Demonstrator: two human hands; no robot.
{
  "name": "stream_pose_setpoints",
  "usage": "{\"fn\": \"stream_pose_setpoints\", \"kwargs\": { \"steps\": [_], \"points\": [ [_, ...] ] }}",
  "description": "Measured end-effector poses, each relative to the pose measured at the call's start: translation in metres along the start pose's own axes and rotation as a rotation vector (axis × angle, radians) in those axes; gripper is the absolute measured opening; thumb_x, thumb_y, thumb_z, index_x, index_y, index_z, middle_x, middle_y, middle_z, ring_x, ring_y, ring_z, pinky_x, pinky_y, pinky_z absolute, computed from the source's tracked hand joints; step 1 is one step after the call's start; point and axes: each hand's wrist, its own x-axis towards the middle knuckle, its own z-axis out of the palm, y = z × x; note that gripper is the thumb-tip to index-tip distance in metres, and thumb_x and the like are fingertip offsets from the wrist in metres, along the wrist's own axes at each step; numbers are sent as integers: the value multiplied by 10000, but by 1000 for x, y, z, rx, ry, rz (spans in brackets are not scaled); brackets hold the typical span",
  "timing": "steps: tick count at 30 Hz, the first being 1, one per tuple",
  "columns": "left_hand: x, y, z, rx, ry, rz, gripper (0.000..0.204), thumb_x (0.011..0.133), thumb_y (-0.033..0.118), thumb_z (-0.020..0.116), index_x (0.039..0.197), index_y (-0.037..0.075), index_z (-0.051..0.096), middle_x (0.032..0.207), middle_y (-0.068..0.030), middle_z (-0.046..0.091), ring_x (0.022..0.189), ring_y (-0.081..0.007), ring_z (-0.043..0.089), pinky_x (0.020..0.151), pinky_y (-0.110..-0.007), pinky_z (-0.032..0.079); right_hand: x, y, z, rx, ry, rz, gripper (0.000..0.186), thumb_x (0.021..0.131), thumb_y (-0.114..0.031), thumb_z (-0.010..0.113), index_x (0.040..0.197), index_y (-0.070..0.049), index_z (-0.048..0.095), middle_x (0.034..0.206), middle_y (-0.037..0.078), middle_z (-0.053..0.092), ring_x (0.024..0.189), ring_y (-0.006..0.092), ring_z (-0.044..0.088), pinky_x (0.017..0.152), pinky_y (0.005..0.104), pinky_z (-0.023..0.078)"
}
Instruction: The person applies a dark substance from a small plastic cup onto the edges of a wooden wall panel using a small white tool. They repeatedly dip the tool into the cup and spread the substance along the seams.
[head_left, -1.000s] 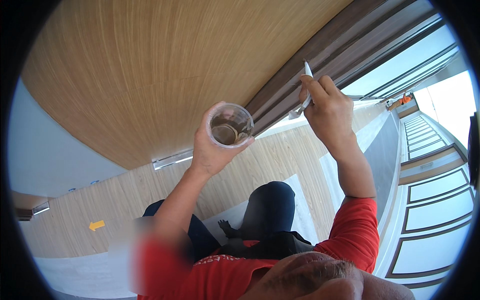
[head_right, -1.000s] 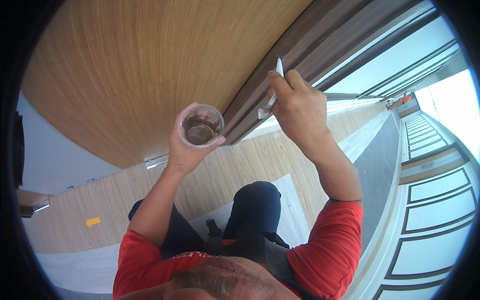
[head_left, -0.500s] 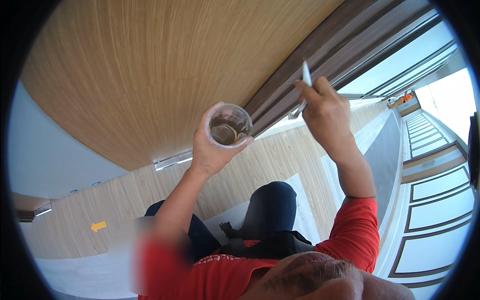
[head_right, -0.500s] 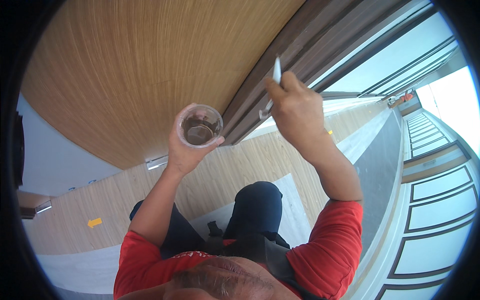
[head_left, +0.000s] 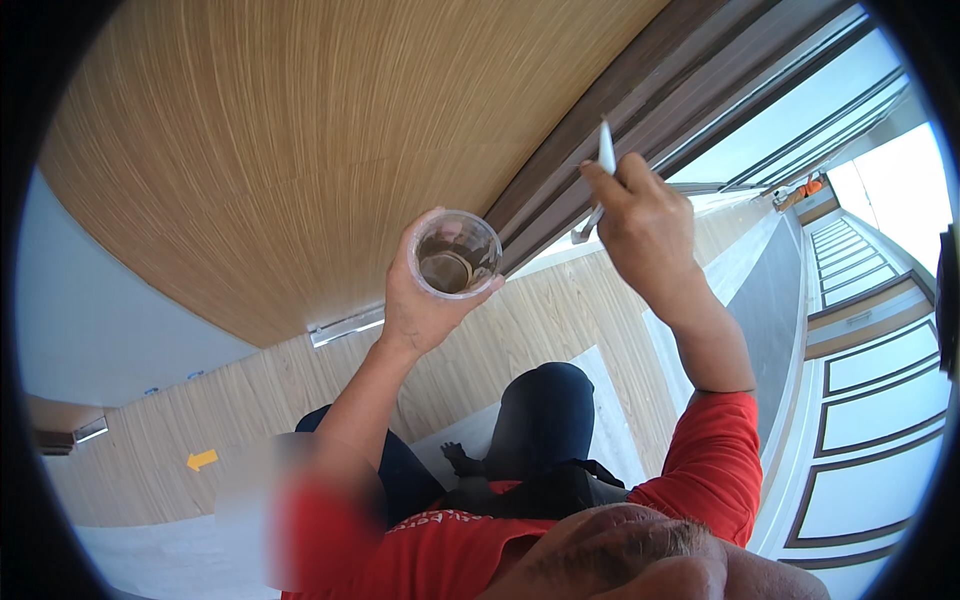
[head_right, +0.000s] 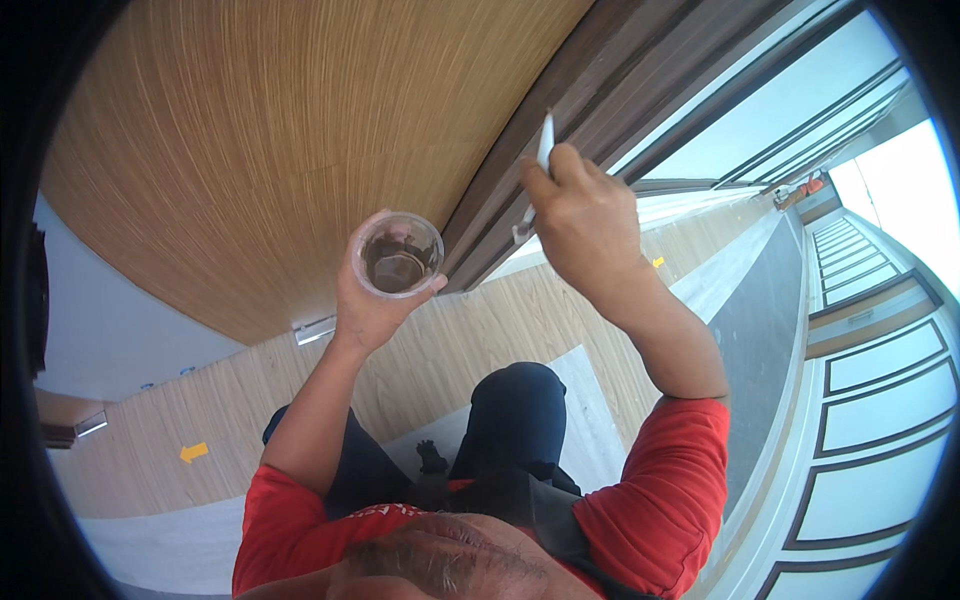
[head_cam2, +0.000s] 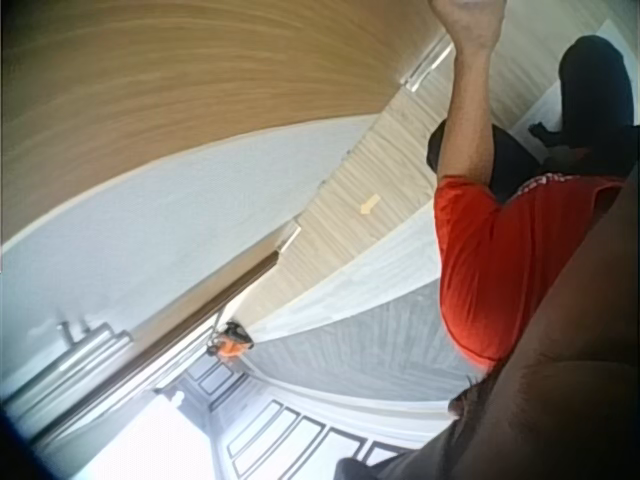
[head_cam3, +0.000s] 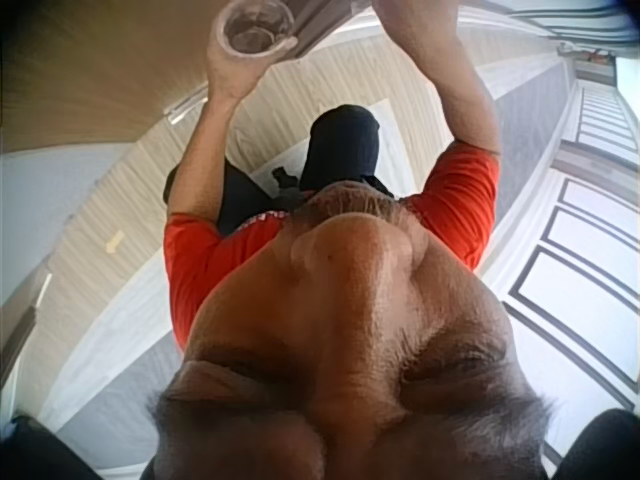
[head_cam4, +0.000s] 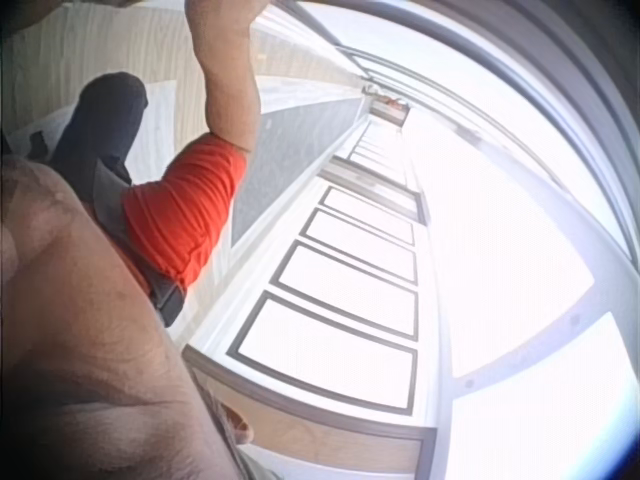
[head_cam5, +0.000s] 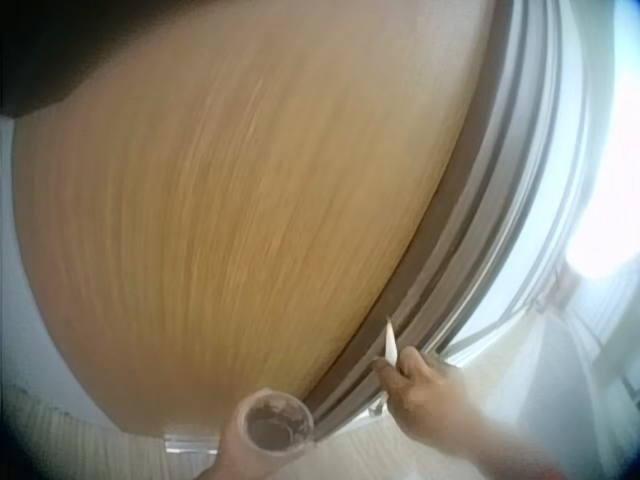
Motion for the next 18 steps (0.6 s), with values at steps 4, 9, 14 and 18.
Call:
{"fn": "stream_pose_setpoints", "kwargs": {
  "steps": [4,9,14,18],
  "points": [
    [0,1,0,-22,1,-15,893,686,138,959,1428,39,472,1250,-98,604,1175,-215,582,1061,-383,481,3,2,-3,-2,-2,38,365,740,-30,729,1105,-29,714,829,69,531,716,187,654,569,325,543],
    [0,-1,0,7,-10,1,914,686,186,970,1431,44,459,1253,-112,611,1190,-228,599,1061,-380,488,1,-1,5,6,-20,-11,359,769,-22,751,1125,-60,739,818,52,528,681,162,617,548,316,520],
    [-1,0,0,-18,-1,-16,905,684,158,966,1429,40,466,1251,-105,609,1187,-221,591,1062,-376,483,12,19,-10,-60,122,62,303,817,-17,779,1113,-85,771,800,30,538,607,120,545,501,288,472],
    [0,-1,0,-41,3,-19,898,681,115,958,1431,38,470,1251,-98,605,1176,-214,585,1061,-371,478,17,19,-15,-70,147,62,294,820,-10,779,1105,-82,769,802,28,538,618,112,551,499,283,475]
  ]
}}
